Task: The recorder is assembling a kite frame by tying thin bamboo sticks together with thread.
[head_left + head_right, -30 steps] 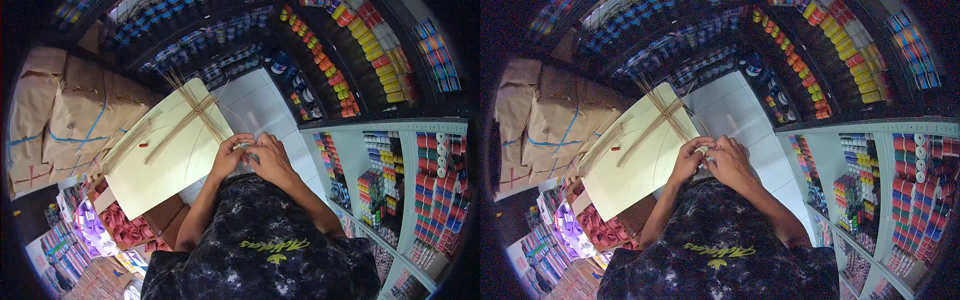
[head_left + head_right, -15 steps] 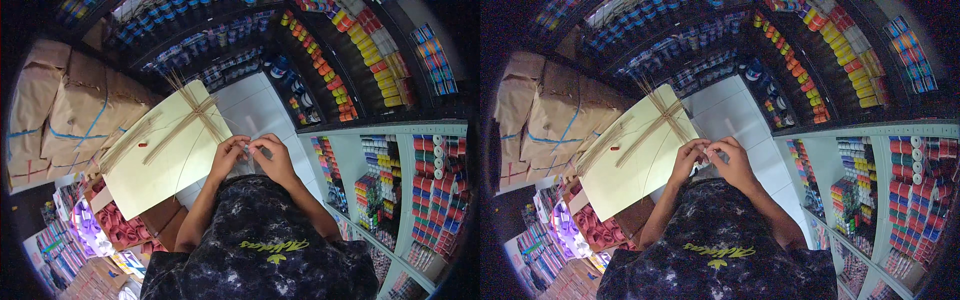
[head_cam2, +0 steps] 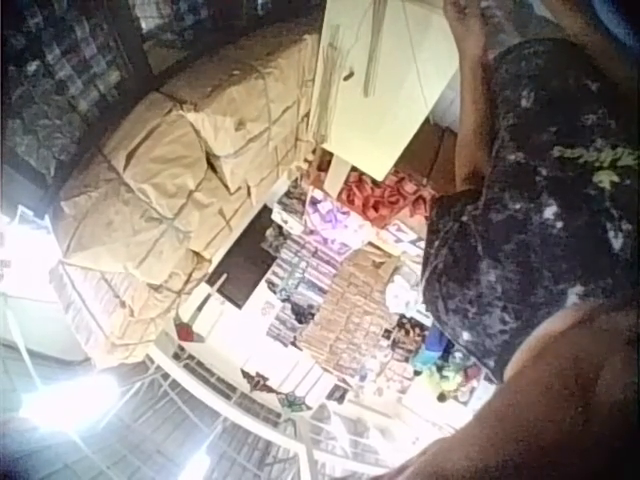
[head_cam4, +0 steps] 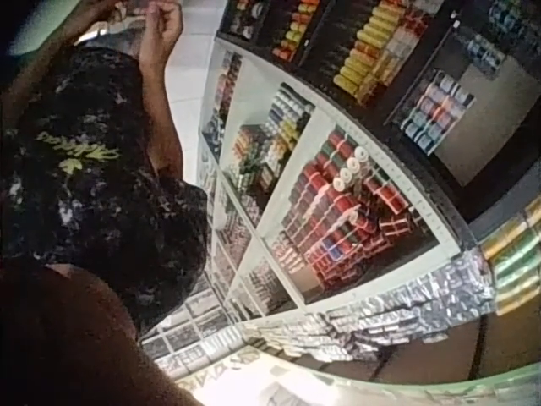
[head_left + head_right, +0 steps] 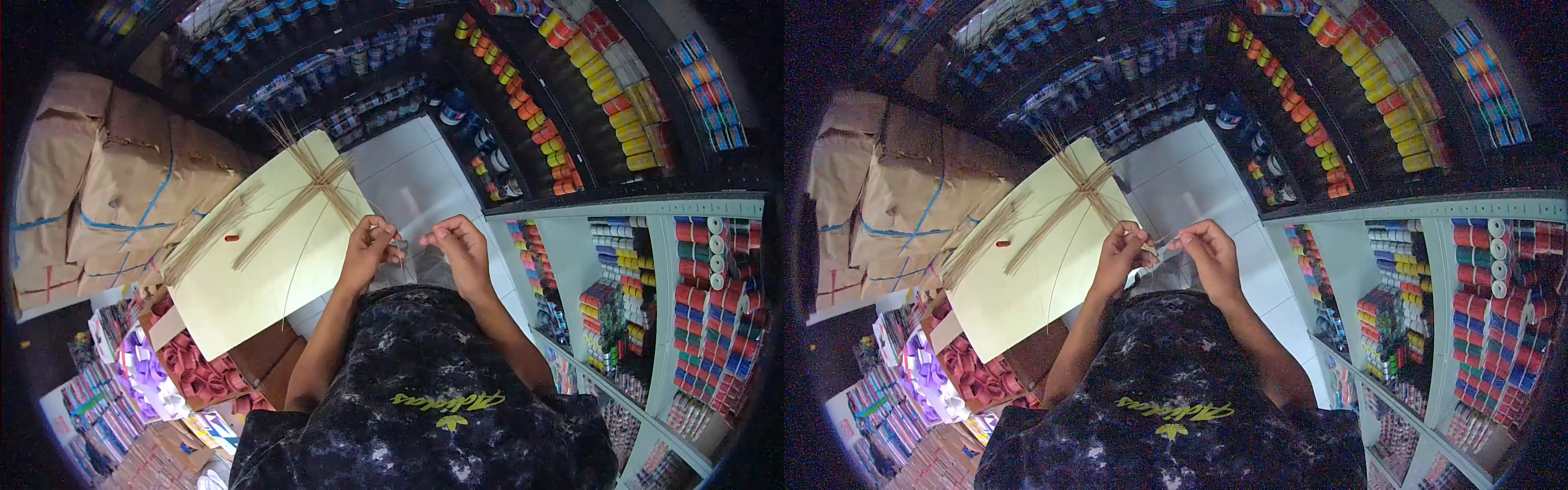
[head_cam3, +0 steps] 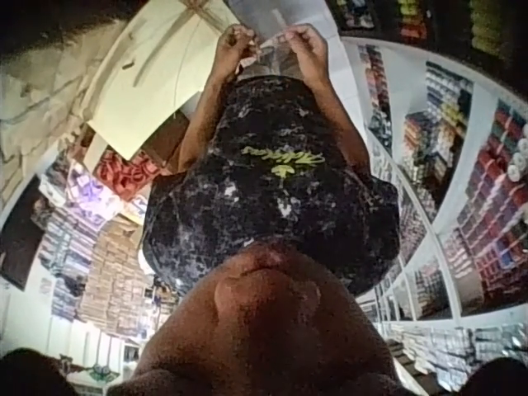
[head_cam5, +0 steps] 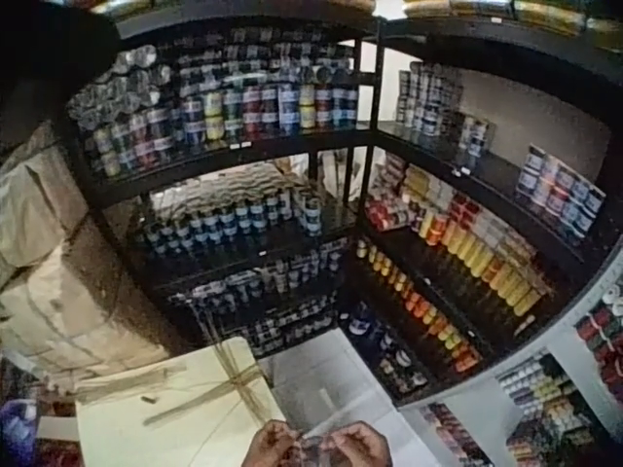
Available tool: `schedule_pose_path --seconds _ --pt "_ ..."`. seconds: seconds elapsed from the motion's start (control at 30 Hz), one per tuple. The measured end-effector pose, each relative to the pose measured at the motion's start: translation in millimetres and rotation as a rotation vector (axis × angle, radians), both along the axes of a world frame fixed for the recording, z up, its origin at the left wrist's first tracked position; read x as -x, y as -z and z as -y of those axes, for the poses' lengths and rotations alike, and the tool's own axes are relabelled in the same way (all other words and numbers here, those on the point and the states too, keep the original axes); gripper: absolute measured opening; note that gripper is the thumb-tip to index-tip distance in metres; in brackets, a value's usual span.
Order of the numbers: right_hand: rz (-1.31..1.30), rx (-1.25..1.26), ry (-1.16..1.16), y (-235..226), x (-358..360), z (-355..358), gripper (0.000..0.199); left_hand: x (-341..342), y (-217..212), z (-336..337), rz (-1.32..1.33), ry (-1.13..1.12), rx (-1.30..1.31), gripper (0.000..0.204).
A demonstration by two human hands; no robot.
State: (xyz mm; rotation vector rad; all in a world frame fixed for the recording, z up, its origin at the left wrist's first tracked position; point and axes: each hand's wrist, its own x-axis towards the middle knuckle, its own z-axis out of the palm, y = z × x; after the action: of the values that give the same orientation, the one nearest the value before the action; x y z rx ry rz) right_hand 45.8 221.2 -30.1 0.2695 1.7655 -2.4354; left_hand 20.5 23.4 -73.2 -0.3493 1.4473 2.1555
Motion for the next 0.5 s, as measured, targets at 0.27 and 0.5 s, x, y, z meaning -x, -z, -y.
schedule_pose_path --seconds 0.27,0.5 --pt "0.051 0.307 0.054 -8 2 -15 0.009 0 -1 -1 0.080 -0.053 0.071 0.028" --pt "0.006 0.515 0.217 -16 13 -42 0.012 1 -3 -1 0.088 0.046 0.069 0.034"
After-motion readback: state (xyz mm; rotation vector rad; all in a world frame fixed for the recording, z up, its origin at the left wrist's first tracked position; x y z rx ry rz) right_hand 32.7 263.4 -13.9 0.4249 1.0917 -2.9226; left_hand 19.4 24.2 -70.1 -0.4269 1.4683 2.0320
